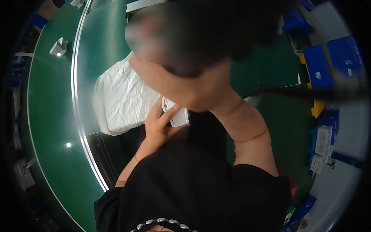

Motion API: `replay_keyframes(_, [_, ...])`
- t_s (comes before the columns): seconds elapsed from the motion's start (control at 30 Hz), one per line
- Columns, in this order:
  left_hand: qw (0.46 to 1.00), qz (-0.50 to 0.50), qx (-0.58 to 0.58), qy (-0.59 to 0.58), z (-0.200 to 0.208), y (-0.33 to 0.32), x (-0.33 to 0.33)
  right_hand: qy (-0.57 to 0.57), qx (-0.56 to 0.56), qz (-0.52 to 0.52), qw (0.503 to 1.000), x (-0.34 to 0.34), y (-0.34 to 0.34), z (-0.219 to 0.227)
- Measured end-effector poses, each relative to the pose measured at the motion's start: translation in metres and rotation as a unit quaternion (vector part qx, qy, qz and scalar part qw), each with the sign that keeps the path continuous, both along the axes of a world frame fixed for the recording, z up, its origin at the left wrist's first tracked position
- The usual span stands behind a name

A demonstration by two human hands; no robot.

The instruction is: Assembling plastic housings for electronic devices by inserting components and securing them with screws using an electric screwdriver.

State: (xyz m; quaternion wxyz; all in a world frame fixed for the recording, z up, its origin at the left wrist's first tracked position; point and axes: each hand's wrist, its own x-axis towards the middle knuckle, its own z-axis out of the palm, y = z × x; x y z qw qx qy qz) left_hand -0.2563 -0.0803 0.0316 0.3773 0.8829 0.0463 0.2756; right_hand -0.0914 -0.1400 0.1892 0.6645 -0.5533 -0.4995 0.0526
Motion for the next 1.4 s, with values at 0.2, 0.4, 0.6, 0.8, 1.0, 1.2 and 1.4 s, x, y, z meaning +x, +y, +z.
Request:
replay_keyframes(0.2, [0.999,-0.006,-0.028,0.032,-0.002,-0.001,-0.008,-0.015,-0.134,0.033,0.99,-0.022,-0.031,0.003])
replay_keyframes(0.4, [1.0,-0.008,-0.028,0.01,0.001,0.003,-0.006,0.027,-0.115,0.035,0.992,-0.028,-0.027,-0.003])
replay_keyframes(0.6, [1.0,-0.006,-0.029,0.006,0.0,0.003,-0.006,-0.035,-0.133,0.066,0.988,-0.017,-0.023,-0.003])
replay_keyframes(0.8, [0.999,-0.003,-0.036,0.002,-0.004,0.003,-0.007,-0.027,-0.138,0.079,0.987,-0.021,-0.019,-0.004])
replay_keyframes(1.0, [0.999,-0.001,-0.038,-0.005,-0.006,0.003,-0.008,-0.021,-0.147,0.087,0.985,-0.024,-0.017,-0.008])
replay_keyframes(1.2, [0.999,-0.004,-0.033,-0.006,-0.007,0.003,-0.009,-0.002,-0.115,0.1,0.988,-0.02,-0.015,-0.015])
replay_keyframes(1.4, [0.999,-0.018,-0.016,0.046,0.016,0.012,-0.017,0.258,0.058,-0.074,0.962,0.053,-0.047,-0.021])
